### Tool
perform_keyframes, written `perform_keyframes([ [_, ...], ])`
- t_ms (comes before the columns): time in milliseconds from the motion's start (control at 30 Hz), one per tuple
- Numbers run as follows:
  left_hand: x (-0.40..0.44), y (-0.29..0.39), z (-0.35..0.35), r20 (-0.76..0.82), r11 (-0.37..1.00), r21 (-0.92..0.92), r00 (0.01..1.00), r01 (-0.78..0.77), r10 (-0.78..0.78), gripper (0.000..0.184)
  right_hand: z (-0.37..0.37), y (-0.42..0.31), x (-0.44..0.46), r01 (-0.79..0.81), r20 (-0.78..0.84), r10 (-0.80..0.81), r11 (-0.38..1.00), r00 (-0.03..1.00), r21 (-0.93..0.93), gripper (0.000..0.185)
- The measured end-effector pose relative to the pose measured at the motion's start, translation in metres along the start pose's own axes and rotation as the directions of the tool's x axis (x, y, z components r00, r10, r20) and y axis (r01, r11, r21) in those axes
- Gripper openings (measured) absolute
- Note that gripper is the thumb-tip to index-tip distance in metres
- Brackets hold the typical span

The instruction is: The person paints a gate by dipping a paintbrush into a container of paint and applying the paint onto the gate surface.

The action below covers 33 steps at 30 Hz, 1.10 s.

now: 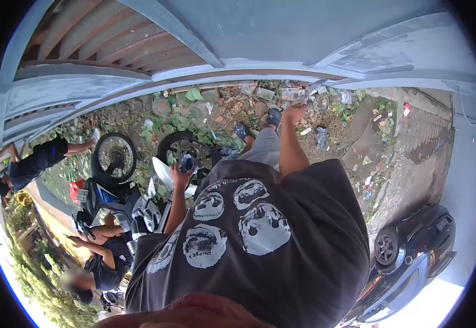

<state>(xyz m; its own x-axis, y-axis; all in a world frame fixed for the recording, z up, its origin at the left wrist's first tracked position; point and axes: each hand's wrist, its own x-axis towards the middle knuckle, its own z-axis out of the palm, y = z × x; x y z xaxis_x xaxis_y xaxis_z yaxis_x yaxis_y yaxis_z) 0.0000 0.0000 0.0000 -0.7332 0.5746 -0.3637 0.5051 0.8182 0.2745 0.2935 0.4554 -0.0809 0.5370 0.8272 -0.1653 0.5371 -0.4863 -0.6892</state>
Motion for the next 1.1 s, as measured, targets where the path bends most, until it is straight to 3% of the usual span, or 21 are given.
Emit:
perform_keyframes([
  [67, -0.004, -0.006, 0.009, -0.065, 1.0, -0.027, 0.998, -0.001, 0.0, 0.086, 0.007, 0.0, -0.002, 0.036, -0.043, -0.04, 0.996, 0.998, -0.077, 0.025],
  [133, 0.003, -0.008, 0.004, -0.059, 1.0, -0.024, 0.998, -0.018, 0.017, 0.085, 0.016, -0.026, -0.024, 0.351, 0.156, -0.339, 0.935, 0.928, -0.052, 0.025],
  [200, 0.004, -0.007, 0.001, -0.047, 0.999, -0.029, 0.998, -0.036, 0.035, 0.085, 0.03, -0.033, -0.046, 0.411, 0.231, -0.432, 0.902, 0.872, 0.135, 0.024],
  [233, 0.004, -0.005, -0.002, -0.048, 0.999, -0.019, 0.998, -0.031, 0.03, 0.084, 0.025, -0.03, -0.055, 0.405, 0.231, -0.425, 0.905, 0.876, 0.128, 0.024],
  [300, 0.01, 0.001, -0.005, -0.049, 0.999, -0.011, 0.998, -0.032, 0.032, 0.083, 0.009, -0.024, -0.069, 0.52, 0.574, -0.487, 0.846, 0.659, 0.121, 0.024],
  [333, 0.014, 0.005, -0.007, -0.033, 0.998, -0.053, 0.999, -0.023, 0.021, 0.082, 0.001, -0.026, -0.072, 0.521, 0.572, -0.488, 0.845, 0.659, 0.121, 0.024],
  [400, 0.017, 0.009, -0.007, -0.016, 0.995, -0.097, 1.0, -0.003, 0.002, 0.082, -0.009, -0.024, -0.075, 0.64, 0.712, -0.551, 0.746, 0.435, 0.187, 0.026],
  [433, 0.02, 0.011, -0.007, -0.04, 0.996, -0.085, 0.999, -0.026, 0.023, 0.082, -0.011, -0.023, -0.073, 0.642, 0.713, -0.553, 0.743, 0.432, 0.187, 0.026],
  [500, 0.025, 0.019, -0.007, -0.072, 0.995, -0.079, 0.996, -0.053, 0.047, 0.082, -0.01, -0.021, -0.057, 0.538, 0.581, -0.445, 0.843, 0.682, 0.014, 0.027],
  [533, 0.026, 0.022, -0.009, -0.065, 0.998, -0.053, 0.997, -0.041, 0.038, 0.081, -0.005, -0.016, -0.041, 0.534, 0.396, -0.497, 0.845, 0.773, 0.019, 0.027],
  [567, 0.025, 0.025, -0.011, -0.057, 0.999, -0.025, 0.998, -0.029, 0.027, 0.08, 0.0, -0.01, -0.025, 0.535, 0.395, -0.499, 0.845, 0.772, 0.021, 0.027],
  [633, 0.024, 0.019, -0.007, -0.091, 0.998, -0.031, 0.994, -0.062, 0.059, 0.079, 0.001, -0.005, -0.008, 0.247, 0.068, -0.243, 0.968, 0.968, -0.05, 0.029],
  [667, 0.024, 0.018, -0.003, -0.124, 0.994, -0.043, 0.988, -0.096, 0.09, 0.079, 0.005, -0.004, -0.007, 0.243, 0.062, -0.24, 0.969, 0.969, -0.05, 0.029],
  [733, 0.024, 0.011, 0.005, -0.111, 0.995, -0.034, 0.99, -0.094, 0.089, 0.079, 0.016, -0.009, -0.007, -0.053, -0.129, 0.055, 0.998, 0.99, 0.013, 0.032],
  [967, 0.008, 0.008, 0.003, -0.078, 0.995, -0.045, 0.993, -0.094, 0.09, 0.083, 0.024, -0.061, -0.023, -0.066, 0.004, 0.066, 0.993, 0.998, 0.099, 0.032],
  [1100, 0.006, -0.002, 0.002, -0.092, 0.997, -0.038, 0.994, -0.063, 0.059, 0.085, 0.053, -0.051, -0.024, 0.016, -0.044, -0.009, 0.987, 0.999, 0.16, 0.027],
])
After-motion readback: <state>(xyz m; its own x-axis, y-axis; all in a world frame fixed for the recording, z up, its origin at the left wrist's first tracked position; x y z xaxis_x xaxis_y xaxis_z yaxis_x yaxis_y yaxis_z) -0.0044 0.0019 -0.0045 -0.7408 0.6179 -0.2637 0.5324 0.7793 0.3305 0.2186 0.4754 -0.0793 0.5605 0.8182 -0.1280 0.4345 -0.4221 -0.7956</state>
